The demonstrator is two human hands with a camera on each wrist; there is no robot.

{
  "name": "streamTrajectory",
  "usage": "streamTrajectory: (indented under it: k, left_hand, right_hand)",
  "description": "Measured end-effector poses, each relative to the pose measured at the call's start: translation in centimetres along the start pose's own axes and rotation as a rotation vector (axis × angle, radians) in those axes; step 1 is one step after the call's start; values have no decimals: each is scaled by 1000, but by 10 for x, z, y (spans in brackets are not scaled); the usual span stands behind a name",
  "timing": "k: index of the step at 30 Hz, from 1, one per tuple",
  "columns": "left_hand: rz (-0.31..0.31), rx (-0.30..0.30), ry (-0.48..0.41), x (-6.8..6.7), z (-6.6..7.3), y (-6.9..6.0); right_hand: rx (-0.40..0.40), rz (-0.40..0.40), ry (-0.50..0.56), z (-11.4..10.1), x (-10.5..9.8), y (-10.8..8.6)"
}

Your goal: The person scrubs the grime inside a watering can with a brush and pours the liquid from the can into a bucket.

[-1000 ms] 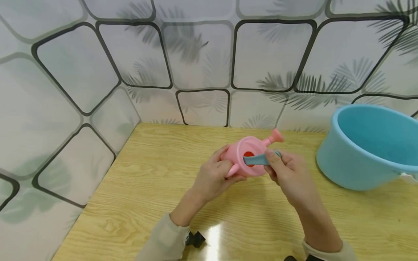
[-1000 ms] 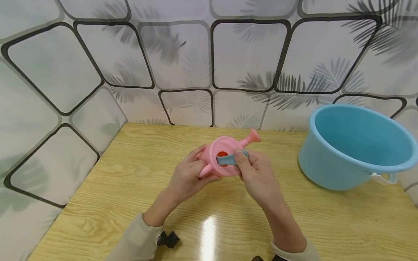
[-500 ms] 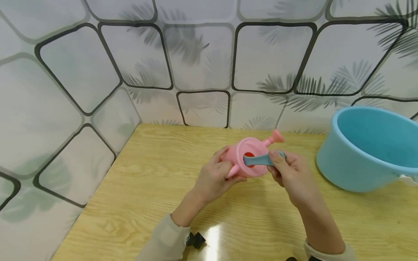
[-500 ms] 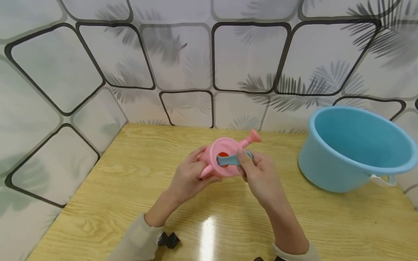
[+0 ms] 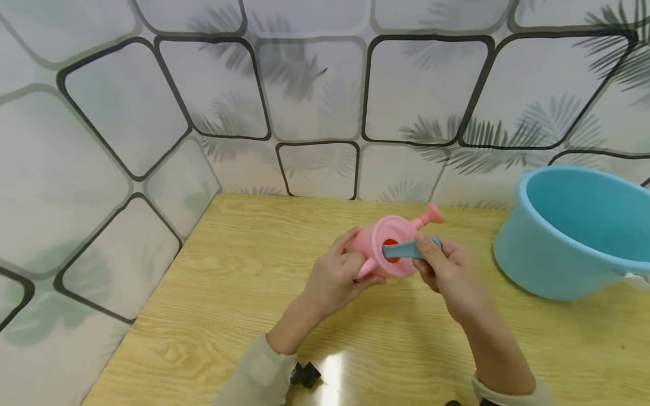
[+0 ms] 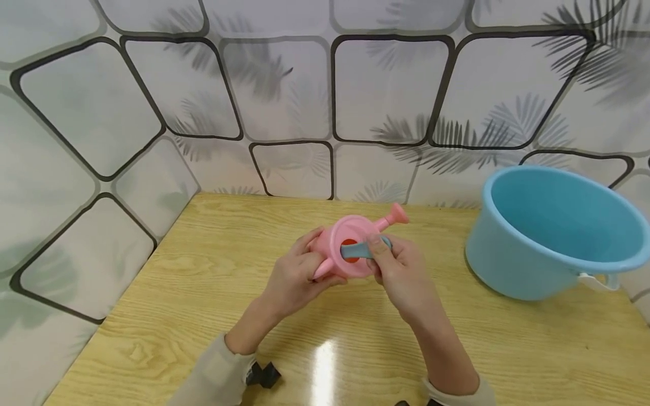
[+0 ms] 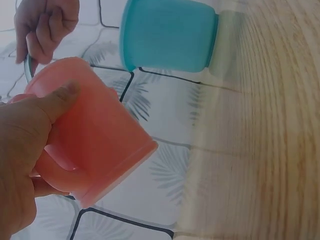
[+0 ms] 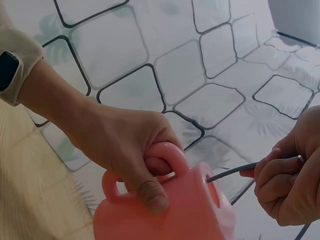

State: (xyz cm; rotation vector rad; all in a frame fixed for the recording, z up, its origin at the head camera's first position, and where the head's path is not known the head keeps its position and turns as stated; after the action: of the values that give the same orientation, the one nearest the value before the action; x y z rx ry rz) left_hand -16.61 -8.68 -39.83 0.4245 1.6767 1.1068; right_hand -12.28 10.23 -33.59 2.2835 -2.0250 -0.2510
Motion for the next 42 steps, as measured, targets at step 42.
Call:
streamTrajectory:
  k: [42]
  left_hand:
    - [119,65,130,2,7,-1]
  right_hand:
    - [186,-257,373,12,-1,5]
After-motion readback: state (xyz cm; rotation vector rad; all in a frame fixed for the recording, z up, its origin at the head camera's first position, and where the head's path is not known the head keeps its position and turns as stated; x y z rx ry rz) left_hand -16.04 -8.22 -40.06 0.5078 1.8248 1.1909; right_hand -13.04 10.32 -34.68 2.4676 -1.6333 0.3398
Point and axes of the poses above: each hand's wrist, its own y-axis towards the middle knuckle, its own x-axis out of the palm, z = x × y, the point moved 2 cm from there along y, towards the middle knuckle, and after that the axes turned 2 degrees about x, right-handed, at the moved point
